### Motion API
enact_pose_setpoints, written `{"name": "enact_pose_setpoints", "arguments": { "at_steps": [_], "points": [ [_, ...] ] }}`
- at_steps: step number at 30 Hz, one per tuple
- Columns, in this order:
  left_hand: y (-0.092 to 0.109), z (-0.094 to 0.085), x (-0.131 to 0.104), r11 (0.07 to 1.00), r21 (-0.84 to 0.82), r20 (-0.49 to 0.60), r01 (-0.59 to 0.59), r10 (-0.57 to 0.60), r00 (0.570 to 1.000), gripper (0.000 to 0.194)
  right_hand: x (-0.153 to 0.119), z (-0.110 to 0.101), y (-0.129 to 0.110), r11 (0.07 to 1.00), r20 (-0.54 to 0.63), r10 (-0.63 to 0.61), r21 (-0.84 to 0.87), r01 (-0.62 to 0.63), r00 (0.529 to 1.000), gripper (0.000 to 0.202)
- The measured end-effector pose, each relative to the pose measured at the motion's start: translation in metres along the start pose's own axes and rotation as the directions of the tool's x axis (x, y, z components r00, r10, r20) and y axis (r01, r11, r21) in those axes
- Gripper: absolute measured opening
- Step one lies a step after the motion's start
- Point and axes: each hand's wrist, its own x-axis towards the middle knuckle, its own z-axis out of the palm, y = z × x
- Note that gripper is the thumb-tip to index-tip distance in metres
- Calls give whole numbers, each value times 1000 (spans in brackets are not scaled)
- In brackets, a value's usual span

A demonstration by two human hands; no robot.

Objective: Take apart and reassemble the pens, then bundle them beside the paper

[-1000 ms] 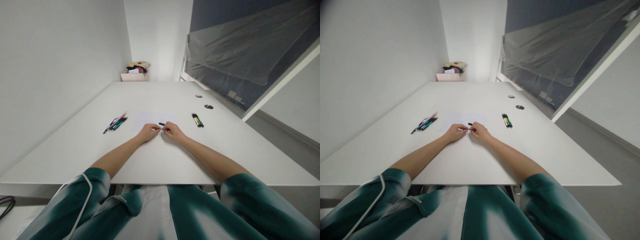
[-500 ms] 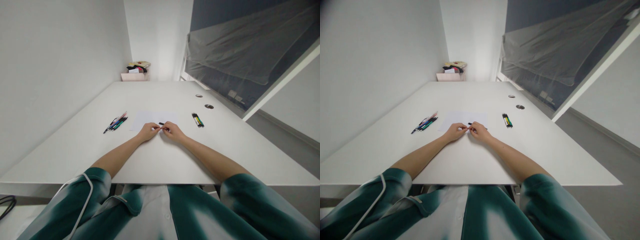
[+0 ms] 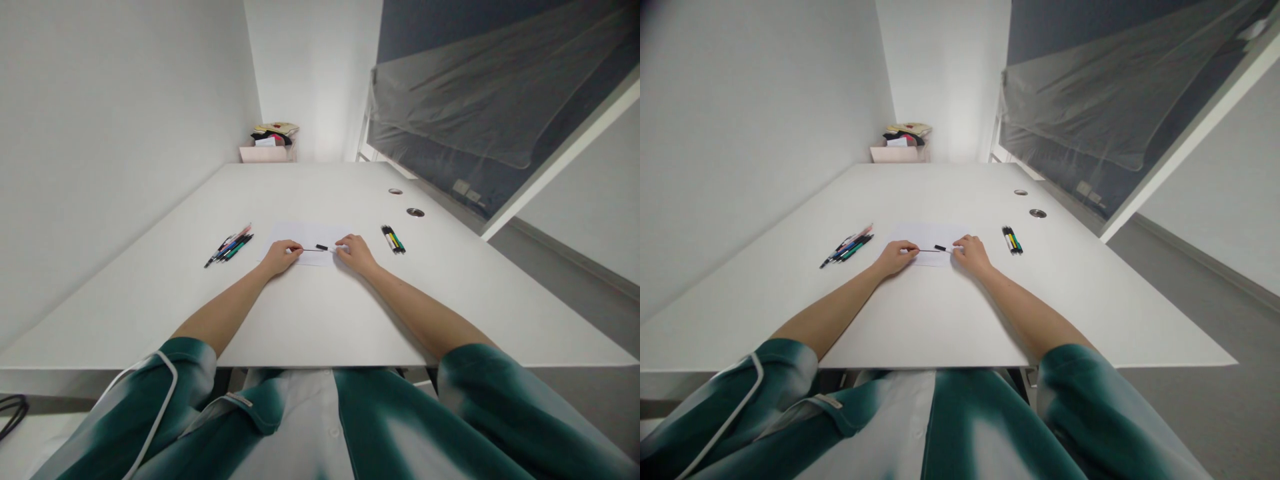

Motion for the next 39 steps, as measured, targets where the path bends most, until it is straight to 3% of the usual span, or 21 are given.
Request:
{"name": "enact_pose_setpoints", "arguments": {
  "at_steps": [8, 24, 39],
  "points": [
    [-2, -1, 0, 1000, -12, 8, 15, -15, 1000, 25, 1, -1, -5, 992, 107, 23, -123, -10, 994, 23],
    [-18, -12, 3, 998, 1, -62, 63, -63, 996, 27, -2, -13, 6, 996, 73, 38, -83, -31, 997, 24],
    [12, 4, -2, 997, -65, 31, 46, -44, 999, 27, -10, -13, -27, 994, 137, -99, 64, 90, 986, 22]
  ]
}}
